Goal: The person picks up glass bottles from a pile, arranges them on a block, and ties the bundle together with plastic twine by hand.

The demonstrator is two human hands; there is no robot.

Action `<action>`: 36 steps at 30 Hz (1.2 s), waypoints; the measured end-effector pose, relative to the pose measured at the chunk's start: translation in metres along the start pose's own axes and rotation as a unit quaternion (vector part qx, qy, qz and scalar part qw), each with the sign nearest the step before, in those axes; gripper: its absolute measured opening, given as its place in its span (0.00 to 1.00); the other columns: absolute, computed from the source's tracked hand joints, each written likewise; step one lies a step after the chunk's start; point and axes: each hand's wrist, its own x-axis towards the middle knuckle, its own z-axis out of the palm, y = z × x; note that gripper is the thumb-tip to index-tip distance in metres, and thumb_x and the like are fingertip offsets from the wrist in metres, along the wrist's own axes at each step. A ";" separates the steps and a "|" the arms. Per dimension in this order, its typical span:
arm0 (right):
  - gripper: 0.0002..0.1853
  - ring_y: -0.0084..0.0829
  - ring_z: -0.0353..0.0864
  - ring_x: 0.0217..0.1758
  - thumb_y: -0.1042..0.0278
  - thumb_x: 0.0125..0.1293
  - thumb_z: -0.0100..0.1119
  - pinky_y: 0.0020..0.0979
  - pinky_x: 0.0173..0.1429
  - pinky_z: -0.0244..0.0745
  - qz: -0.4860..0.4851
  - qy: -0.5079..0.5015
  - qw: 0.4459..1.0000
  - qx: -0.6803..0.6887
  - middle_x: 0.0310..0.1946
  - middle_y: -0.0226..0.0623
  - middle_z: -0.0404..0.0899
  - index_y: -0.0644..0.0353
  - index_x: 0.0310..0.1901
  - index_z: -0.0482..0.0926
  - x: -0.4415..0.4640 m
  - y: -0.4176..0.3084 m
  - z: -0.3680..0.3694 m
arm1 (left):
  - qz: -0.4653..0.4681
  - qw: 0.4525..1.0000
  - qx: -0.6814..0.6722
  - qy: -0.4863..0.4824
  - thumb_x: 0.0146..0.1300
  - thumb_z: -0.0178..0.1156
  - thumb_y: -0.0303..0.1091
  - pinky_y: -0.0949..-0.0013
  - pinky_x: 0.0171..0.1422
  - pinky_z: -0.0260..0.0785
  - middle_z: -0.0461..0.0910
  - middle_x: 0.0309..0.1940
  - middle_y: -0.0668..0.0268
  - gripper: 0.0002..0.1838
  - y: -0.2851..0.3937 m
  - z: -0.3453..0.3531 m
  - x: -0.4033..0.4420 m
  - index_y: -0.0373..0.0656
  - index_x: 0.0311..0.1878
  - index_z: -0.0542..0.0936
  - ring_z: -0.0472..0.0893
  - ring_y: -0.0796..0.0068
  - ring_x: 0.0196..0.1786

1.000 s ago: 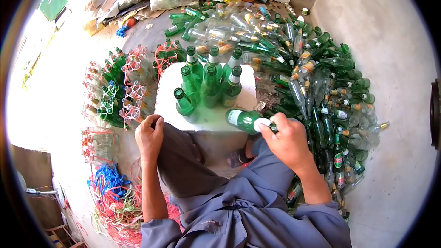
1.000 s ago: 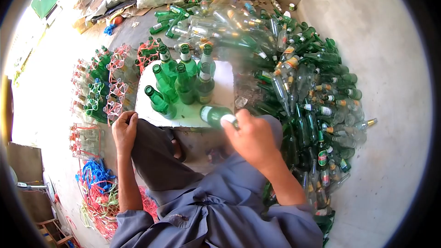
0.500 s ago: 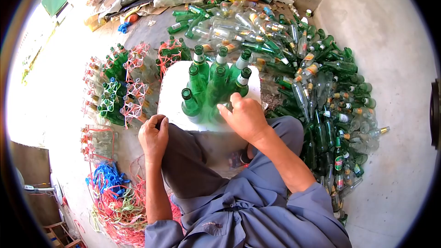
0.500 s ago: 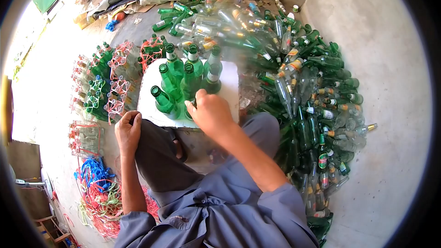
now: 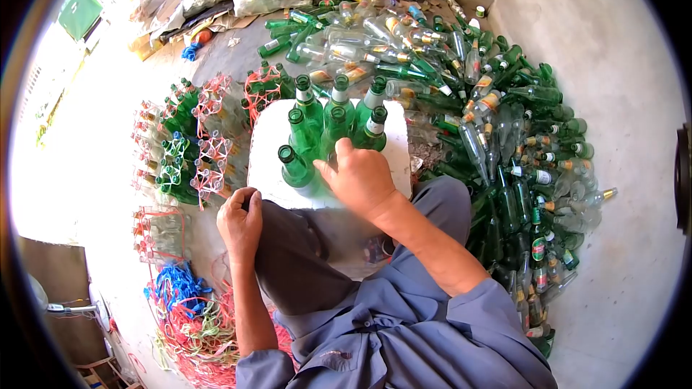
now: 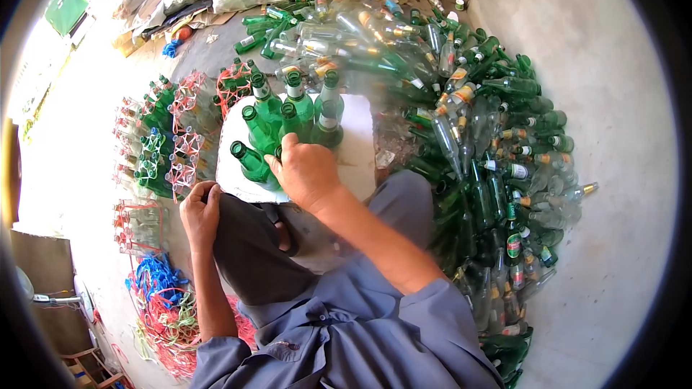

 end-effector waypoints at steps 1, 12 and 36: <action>0.22 0.51 0.81 0.21 0.53 0.61 0.69 0.47 0.27 0.76 0.009 -0.001 1.000 0.015 0.16 0.47 0.78 0.64 0.33 0.72 -0.001 0.001 0.000 | 0.000 1.000 0.001 0.000 0.63 0.64 0.35 0.61 0.45 0.74 0.85 0.32 0.57 0.08 0.000 0.000 0.000 0.40 0.38 0.85 0.84 0.58 0.37; 0.30 0.54 0.83 0.46 0.51 0.57 0.72 0.48 0.49 0.79 0.106 0.027 0.989 0.098 0.42 0.55 0.83 0.63 0.55 0.75 -0.053 0.036 0.033 | -0.007 1.000 0.014 -0.007 0.62 0.64 0.35 0.60 0.45 0.74 0.86 0.32 0.58 0.08 0.005 0.006 0.002 0.41 0.39 0.85 0.85 0.59 0.37; 0.39 0.42 0.79 0.43 0.64 0.47 0.68 0.38 0.50 0.76 0.218 0.051 0.888 0.403 0.44 0.48 0.79 0.60 0.64 0.70 -0.095 0.070 0.135 | -0.134 0.925 -0.349 -0.075 0.66 0.55 0.17 0.59 0.72 0.63 0.65 0.70 0.47 0.34 0.026 0.084 -0.037 0.38 0.75 0.57 0.67 0.58 0.71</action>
